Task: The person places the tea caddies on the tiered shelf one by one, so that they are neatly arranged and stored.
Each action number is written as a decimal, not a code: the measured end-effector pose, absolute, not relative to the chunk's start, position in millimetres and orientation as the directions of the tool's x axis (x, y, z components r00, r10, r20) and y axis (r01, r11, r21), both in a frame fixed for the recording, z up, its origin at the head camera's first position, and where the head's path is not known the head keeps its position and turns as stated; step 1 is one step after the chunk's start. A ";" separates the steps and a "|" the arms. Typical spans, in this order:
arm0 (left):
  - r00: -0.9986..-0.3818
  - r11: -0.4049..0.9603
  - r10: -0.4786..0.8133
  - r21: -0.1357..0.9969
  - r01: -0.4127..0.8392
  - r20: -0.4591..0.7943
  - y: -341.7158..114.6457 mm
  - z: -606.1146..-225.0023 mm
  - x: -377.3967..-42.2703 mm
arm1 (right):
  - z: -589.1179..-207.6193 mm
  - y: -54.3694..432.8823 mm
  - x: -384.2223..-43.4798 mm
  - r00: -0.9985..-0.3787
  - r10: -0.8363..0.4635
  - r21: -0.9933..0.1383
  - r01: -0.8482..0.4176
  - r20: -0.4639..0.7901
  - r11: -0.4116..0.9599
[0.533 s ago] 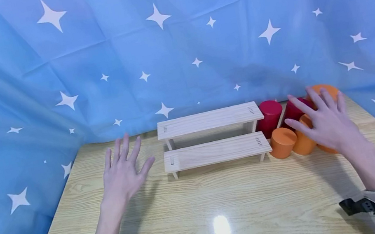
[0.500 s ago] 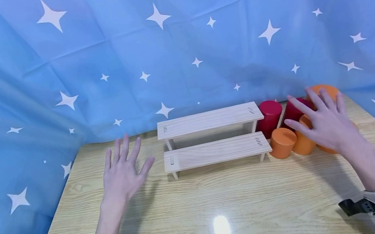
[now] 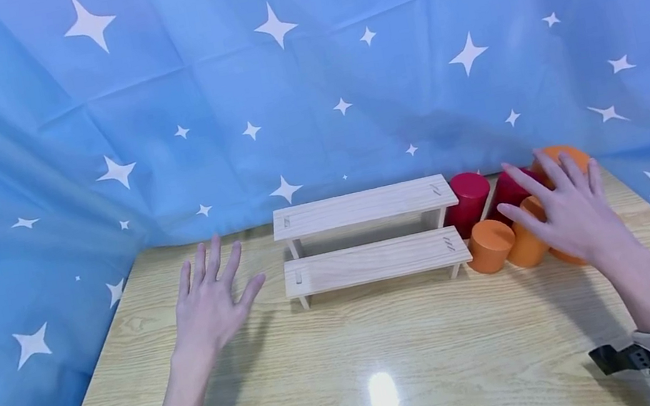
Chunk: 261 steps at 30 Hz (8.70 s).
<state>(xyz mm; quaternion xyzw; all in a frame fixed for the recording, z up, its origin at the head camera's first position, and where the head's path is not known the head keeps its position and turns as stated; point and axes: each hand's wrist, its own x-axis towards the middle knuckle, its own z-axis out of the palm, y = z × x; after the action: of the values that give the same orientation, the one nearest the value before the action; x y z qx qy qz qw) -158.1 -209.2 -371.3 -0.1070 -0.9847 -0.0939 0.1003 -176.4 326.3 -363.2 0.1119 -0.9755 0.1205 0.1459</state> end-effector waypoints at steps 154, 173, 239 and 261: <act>-0.978 0.432 0.178 0.901 -0.024 -0.111 -148.2 -413.0 -186.5 | -342.4 373.7 -132.5 -0.806 0.335 -0.605 -0.036 0.488 0.796; -0.983 0.431 0.151 0.902 -0.032 -0.107 -146.0 -411.2 -186.7 | -329.3 313.1 -127.3 -0.826 0.152 -0.610 -0.265 0.544 0.747; -0.986 0.428 0.126 0.903 -0.045 -0.109 -145.3 -412.6 -186.5 | -374.7 148.6 -177.2 -0.893 -0.325 -0.661 -0.449 0.312 0.601; -0.985 0.424 0.126 0.904 -0.054 -0.118 -144.6 -411.8 -187.0 | -375.1 105.5 -184.9 -0.879 -0.413 -0.674 -0.457 0.240 0.580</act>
<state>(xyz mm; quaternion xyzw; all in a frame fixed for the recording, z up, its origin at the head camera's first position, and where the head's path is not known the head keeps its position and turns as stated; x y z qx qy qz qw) -187.0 -144.6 -411.8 -0.0216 -0.8397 -0.5361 -0.0840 -184.9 105.5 -375.1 0.2447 -0.8884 0.3874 0.0285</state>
